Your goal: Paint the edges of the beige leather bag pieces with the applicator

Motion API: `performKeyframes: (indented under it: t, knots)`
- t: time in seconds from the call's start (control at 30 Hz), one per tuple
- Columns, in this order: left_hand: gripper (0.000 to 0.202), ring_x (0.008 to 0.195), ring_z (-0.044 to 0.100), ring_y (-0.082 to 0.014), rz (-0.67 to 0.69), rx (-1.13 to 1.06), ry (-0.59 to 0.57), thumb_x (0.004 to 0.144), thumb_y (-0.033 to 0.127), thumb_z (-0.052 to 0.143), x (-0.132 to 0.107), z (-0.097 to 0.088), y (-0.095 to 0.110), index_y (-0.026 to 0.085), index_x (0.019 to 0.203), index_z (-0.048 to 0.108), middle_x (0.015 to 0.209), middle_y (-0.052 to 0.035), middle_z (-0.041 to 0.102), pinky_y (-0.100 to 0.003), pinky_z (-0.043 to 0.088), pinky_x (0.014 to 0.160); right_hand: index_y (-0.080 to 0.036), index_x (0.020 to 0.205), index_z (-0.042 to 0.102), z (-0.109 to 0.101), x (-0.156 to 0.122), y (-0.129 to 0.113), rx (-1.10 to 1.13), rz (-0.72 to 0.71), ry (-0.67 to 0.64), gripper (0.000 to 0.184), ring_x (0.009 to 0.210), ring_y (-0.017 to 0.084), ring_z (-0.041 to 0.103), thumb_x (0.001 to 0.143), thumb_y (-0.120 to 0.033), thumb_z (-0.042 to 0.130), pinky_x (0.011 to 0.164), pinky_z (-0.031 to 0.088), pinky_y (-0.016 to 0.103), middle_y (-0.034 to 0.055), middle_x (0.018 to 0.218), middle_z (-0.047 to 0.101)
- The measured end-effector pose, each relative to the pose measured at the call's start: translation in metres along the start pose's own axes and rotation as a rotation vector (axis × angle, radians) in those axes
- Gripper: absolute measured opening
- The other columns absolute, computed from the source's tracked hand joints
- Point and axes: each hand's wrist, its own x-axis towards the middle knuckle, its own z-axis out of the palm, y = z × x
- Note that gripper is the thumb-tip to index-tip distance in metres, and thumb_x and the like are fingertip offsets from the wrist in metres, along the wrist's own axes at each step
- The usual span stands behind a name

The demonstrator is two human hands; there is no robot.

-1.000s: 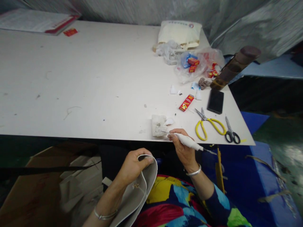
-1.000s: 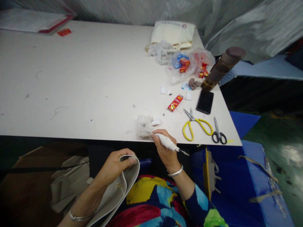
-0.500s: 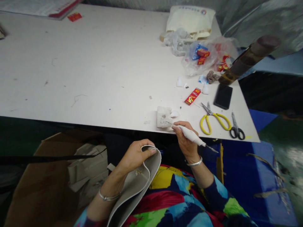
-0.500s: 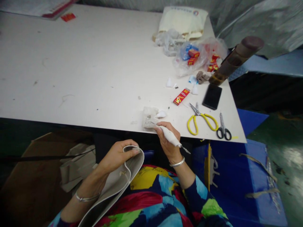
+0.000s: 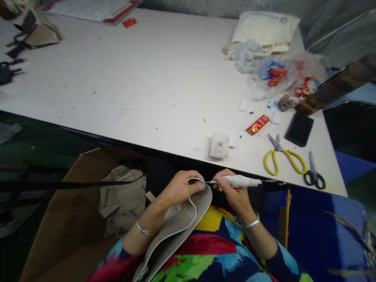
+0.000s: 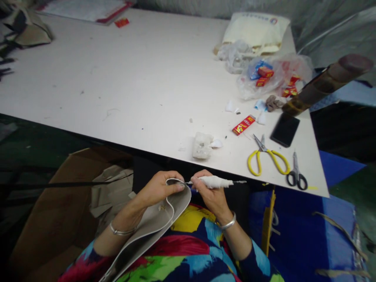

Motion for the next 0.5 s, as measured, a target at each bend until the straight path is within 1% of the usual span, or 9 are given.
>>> performKeyframes:
  t: [0.1, 0.23, 0.3, 0.37, 0.4, 0.47, 0.5]
  knots:
    - [0.018, 0.075, 0.063, -0.0171, 0.006, -0.013, 0.004, 0.075, 0.029, 0.077, -0.003, 0.002, -0.001, 0.015, 0.085, 0.076, 0.079, -0.0024, 0.074, -0.028, 0.046, 0.073, -0.022, 0.087, 0.072, 0.002, -0.001, -0.001, -0.013, 0.024, -0.010, 0.027, 0.064, 0.014, 0.062, 0.098, -0.046, 0.073, 0.062, 0.049, 0.025, -0.0013, 0.071, 0.069]
    - [0.017, 0.072, 0.062, -0.0162, 0.031, -0.033, 0.003, 0.077, 0.029, 0.076, -0.004, 0.002, -0.004, 0.015, 0.085, 0.077, 0.076, -0.0015, 0.073, -0.027, 0.045, 0.071, -0.022, 0.086, 0.071, 0.004, -0.001, -0.002, -0.051, 0.021, 0.018, 0.029, 0.064, 0.015, 0.062, 0.098, -0.048, 0.071, 0.062, 0.049, 0.025, -0.0009, 0.071, 0.069]
    - [0.015, 0.073, 0.062, -0.0165, 0.034, -0.049, 0.017, 0.077, 0.027, 0.076, -0.003, 0.000, -0.006, 0.015, 0.085, 0.077, 0.077, -0.0016, 0.073, -0.027, 0.046, 0.071, -0.022, 0.083, 0.071, 0.002, -0.002, -0.003, -0.101, -0.007, 0.023, 0.031, 0.063, 0.015, 0.060, 0.099, -0.049, 0.069, 0.060, 0.048, 0.025, -0.0012, 0.070, 0.067]
    - [0.012, 0.076, 0.065, -0.0176, 0.043, -0.048, 0.031, 0.078, 0.025, 0.077, -0.004, 0.000, -0.008, 0.015, 0.085, 0.078, 0.079, -0.0021, 0.074, -0.027, 0.048, 0.074, -0.022, 0.079, 0.069, 0.000, -0.005, -0.009, -0.180, -0.057, 0.021, 0.034, 0.062, 0.015, 0.058, 0.100, -0.049, 0.067, 0.059, 0.047, 0.026, -0.0014, 0.067, 0.064]
    - [0.010, 0.080, 0.066, -0.0183, 0.053, -0.035, 0.037, 0.078, 0.023, 0.078, -0.005, 0.002, -0.008, 0.016, 0.084, 0.078, 0.082, -0.0021, 0.075, -0.027, 0.049, 0.078, -0.022, 0.078, 0.069, -0.002, -0.007, -0.013, -0.229, -0.089, 0.024, 0.035, 0.062, 0.015, 0.058, 0.100, -0.049, 0.067, 0.059, 0.048, 0.026, -0.0013, 0.067, 0.062]
    - [0.007, 0.087, 0.069, -0.0191, 0.076, -0.006, 0.003, 0.078, 0.022, 0.081, -0.005, 0.010, -0.010, 0.018, 0.083, 0.078, 0.085, -0.0009, 0.076, -0.027, 0.050, 0.083, -0.021, 0.076, 0.068, -0.003, -0.009, -0.022, -0.346, -0.135, 0.018, 0.035, 0.062, 0.015, 0.057, 0.100, -0.047, 0.069, 0.059, 0.048, 0.026, -0.0013, 0.067, 0.062]
    - [0.008, 0.087, 0.070, -0.0193, 0.081, 0.006, -0.017, 0.077, 0.023, 0.084, -0.002, 0.015, -0.011, 0.019, 0.081, 0.078, 0.084, 0.0003, 0.076, -0.027, 0.051, 0.083, -0.020, 0.079, 0.070, -0.001, -0.007, -0.026, -0.393, -0.147, -0.005, 0.033, 0.063, 0.015, 0.058, 0.099, -0.046, 0.071, 0.060, 0.049, 0.026, -0.0013, 0.069, 0.063]
